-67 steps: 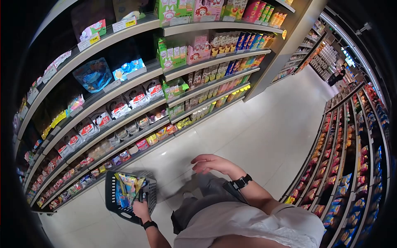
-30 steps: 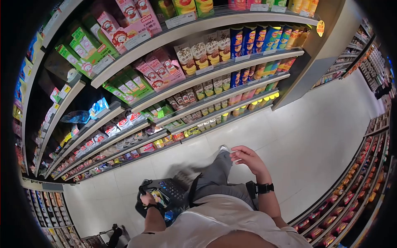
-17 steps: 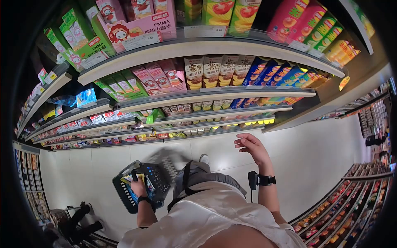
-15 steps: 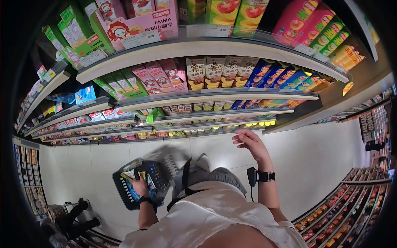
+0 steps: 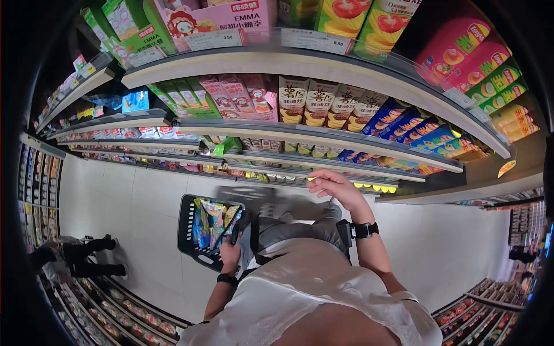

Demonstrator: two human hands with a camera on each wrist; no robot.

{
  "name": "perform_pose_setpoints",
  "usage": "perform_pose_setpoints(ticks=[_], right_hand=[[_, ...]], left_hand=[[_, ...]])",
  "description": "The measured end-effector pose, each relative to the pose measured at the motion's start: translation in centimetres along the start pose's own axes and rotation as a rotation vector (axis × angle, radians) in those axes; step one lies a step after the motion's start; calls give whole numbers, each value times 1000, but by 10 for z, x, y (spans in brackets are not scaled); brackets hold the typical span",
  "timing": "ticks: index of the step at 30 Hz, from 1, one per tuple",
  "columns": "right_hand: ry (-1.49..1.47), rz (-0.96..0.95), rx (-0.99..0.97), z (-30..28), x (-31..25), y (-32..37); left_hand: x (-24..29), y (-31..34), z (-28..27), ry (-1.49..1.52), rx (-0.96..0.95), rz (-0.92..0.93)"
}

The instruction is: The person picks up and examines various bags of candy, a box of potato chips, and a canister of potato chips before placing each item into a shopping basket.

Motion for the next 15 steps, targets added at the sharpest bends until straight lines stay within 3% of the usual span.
perform_pose_setpoints(ticks=[4, 7, 8, 10, 12, 14, 15], right_hand=[[18, -23, -37, -19, -20, 3], [27, -37, -66, -28, -35, 10], [25, -38, -73, -31, -36, 10], [11, -52, -64, -38, -39, 9], [11, -71, -72, -37, -42, 14], [-4, -78, -75, -34, -35, 17], [-32, -80, -81, -33, -32, 18]], left_hand=[[17, 15, 15, -171, -8, 75], [47, 8, 6, -172, 20, 364], [59, -1, 1, -177, 24, 361], [98, -29, -10, -52, 117, 652], [138, -67, -20, 288, 84, 494], [211, -94, -42, 251, 211, 720], [246, -103, -49, 401, 171, 663]])
Point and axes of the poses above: each hand's wrist, its own y-axis away from the middle knuckle, its own z-axis out of the palm, x = y × z, the point moved 2 cm from there along -y, towards the middle knuckle, and after that the axes turned 12 degrees about z, right-handed, at the moved point
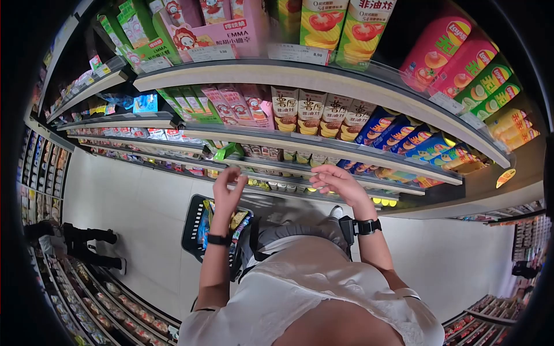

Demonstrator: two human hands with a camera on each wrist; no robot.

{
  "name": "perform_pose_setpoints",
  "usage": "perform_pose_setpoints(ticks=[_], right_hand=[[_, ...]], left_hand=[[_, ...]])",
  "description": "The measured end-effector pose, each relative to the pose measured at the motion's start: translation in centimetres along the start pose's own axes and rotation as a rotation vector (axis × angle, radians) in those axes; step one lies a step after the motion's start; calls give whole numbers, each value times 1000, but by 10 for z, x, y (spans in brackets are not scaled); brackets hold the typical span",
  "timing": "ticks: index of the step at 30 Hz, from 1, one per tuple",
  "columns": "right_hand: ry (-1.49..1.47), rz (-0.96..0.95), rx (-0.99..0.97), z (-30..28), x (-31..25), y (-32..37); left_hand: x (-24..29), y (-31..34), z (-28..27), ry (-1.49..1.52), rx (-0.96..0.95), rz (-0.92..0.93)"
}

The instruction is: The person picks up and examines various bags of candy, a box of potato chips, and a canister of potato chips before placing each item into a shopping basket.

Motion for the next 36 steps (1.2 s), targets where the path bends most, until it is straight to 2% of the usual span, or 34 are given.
perform_pose_setpoints(ticks=[1, 3, 5, 7, 11, 12, 14, 18, 21, 23, 24, 25, 27, 28, 29, 31, 33, 35, 36], right_hand=[[-26, -8, -1, 1, 2, 1], [-34, -33, 24, 6, 9, 7], [-43, -54, 64, 13, 13, 16], [-83, -73, 102, 13, 24, 25], [-172, -104, 215, 9, 43, 52], [-208, -118, 238, 4, 52, 57], [-252, -132, 272, 1, 59, 66], [-296, -152, 304, 0, 62, 70], [-284, -149, 316, 7, 59, 69], [-280, -150, 326, 11, 55, 67], [-261, -150, 317, 14, 55, 67], [-240, -148, 307, 17, 53, 68], [-206, -138, 308, 18, 49, 65], [-173, -132, 304, 22, 49, 62], [-179, -116, 301, 27, 47, 57], [-40, -337, 349, 39, 35, 47], [45, -323, 313, 50, 23, 39], [-157, -298, -31, 67, 18, 31], [-211, -247, -34, 75, 22, 27]], left_hand=[[19, -28, 10, 145, 21, -68], [52, -79, 25, 19, -41, 194], [75, -118, 48, 71, 16, 393], [88, -148, 73, 138, 161, 528], [48, -187, 117, 202, 76, 403], [40, -191, 123, 68, 51, 352], [49, -190, 123, -254, 17, 292], [33, -197, 130, -190, -54, 343], [61, -182, 119, -243, 4, 296], [91, -164, 108, 232, 146, 416], [97, -154, 99, 101, 168, 572], [97, -144, 94, 145, 138, 640], [111, -121, 81, 235, 137, 685], [120, -106, 78, 429, 120, 590], [129, -98, 73, 424, 118, 573], [138, -88, 67, 612, 56, 205], [143, -93, 67, 714, 5, 140], [138, -95, 76, 1031, -146, -276], [131, -94, 81, 1095, -162, -289]])
Point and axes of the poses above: each hand's wrist, its own y-axis away from the middle knuckle, its own z-axis out of the palm, x = y × z, the point moved 2 cm from there along -y, towards the middle knuckle, and after that the axes turned 12 degrees about z, right-handed, at the moved point
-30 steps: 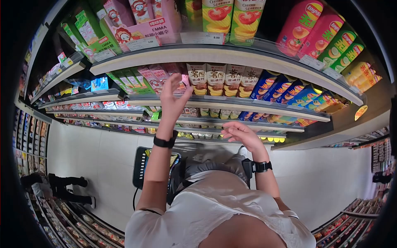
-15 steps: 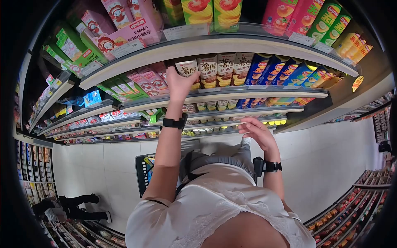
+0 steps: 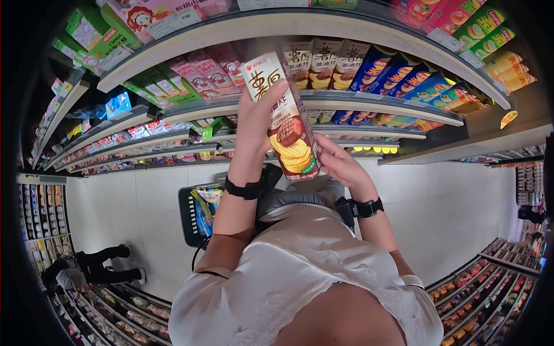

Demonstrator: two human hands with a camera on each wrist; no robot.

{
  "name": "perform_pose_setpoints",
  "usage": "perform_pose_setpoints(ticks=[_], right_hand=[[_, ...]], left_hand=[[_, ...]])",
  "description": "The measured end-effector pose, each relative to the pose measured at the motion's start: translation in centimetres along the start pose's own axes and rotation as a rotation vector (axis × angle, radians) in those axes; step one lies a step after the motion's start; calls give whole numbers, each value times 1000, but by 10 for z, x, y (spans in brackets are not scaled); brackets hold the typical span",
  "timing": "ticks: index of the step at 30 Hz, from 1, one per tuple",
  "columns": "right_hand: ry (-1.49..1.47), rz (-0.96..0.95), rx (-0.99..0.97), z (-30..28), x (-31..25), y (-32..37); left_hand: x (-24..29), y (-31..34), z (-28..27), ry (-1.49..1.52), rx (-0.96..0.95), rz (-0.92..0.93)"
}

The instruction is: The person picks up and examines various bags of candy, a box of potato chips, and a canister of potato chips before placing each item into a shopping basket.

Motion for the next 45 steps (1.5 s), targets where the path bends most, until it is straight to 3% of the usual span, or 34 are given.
perform_pose_setpoints(ticks=[1, 3, 7, 15, 19, 22, 30, 33, 37, 45], right_hand=[[-4, 12, -5, 6, 4, -4], [-248, 150, -232, 16, 10, -12], [-203, 123, -237, 6, 15, -17], [-208, 137, -228, -11, 29, -16], [-221, 120, -187, -6, 22, -6], [-279, 68, -12, 2, 17, 2], [220, -121, 446, 21, -13, 17], [342, -141, 541, 20, -13, 19], [322, -149, 569, 29, -22, 25], [580, -240, 671, 31, -24, 28]], left_hand=[[-3, -1, -1, -2, 13, -3], [-9, -1, -3, 31, 93, -83], [-15, -7, -11, 82, 74, -119], [-6, -3, -4, -69, 83, 87], [-2, -1, 1, -58, 34, 69], [-5, 0, 6, 4, -3, 1], [-38, 2, 5, 124, -147, -118], [-42, 10, 12, 79, -150, -183], [-51, 9, 11, 76, -191, -163], [-55, 8, 8, 70, -230, -113]])
Point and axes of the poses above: each hand's wrist, its own y-axis away from the middle knuckle, its own z-axis out of the palm, x = y × z, the point moved 2 cm from there along -y, towards the middle knuckle, and after that the axes turned 12 degrees about z, right-handed, at the moved point
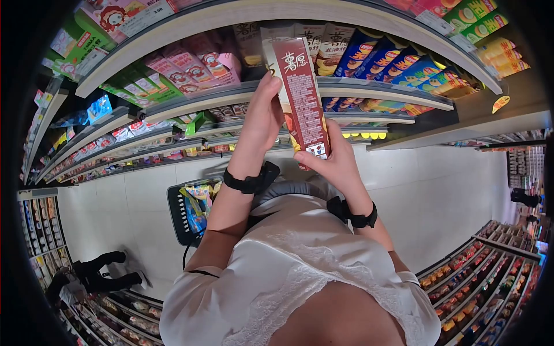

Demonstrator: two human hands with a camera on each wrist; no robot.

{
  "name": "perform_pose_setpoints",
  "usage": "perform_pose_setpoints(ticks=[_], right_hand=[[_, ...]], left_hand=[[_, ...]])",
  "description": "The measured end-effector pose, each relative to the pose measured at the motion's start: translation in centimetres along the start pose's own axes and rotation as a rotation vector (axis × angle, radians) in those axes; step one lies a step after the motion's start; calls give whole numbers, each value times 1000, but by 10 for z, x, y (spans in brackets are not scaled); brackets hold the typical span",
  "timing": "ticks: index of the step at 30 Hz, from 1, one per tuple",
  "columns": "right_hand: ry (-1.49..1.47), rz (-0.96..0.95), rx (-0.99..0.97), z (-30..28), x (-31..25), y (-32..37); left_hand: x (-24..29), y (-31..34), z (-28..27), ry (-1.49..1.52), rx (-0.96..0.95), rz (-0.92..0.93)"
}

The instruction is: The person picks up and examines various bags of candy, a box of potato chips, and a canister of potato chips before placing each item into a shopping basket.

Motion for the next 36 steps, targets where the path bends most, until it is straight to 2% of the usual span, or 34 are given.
perform_pose_setpoints(ticks=[6, 10, 12, 18, 21, 23, 25, 26, 28, 32, 36], right_hand=[[-66, 81, -53, 1, 1, 1], [-42, 69, -70, 2, 6, 0], [-87, -8, -51, 3, 10, 0], [-126, 21, -69, 2, 12, 2], [-192, 47, -79, 1, 15, 3], [-255, 71, -64, -1, 21, 1], [-348, 67, -28, -3, 23, -1], [-347, 64, -28, -5, 24, -2], [-285, 59, 33, -12, 29, -4], [-232, 17, 60, -15, 28, -2], [-199, -17, 27, -13, 18, 2]], left_hand=[[2, 2, -1, -33, -27, 71], [2, 3, 0, 2, -24, 42], [2, 3, 1, 17, -19, 29], [-3, 2, 1, 32, -5, 9], [-4, 4, 4, 84, -31, -64], [-10, 5, 3, 44, -16, -175], [-12, 8, 8, -38, -53, -165], [-12, 11, 12, -121, -87, -157], [-14, 15, 16, -129, -58, -169], [-14, 15, 20, -112, -123, -177], [-10, 11, 17, -31, -17, -87]])
Point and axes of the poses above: each hand's wrist, its own y-axis away from the middle knuckle, its own z-axis out of the palm, x = y × z, the point moved 2 cm from there along -y, towards the middle knuckle, and after that the axes turned 12 degrees about z, right-handed, at the moved point
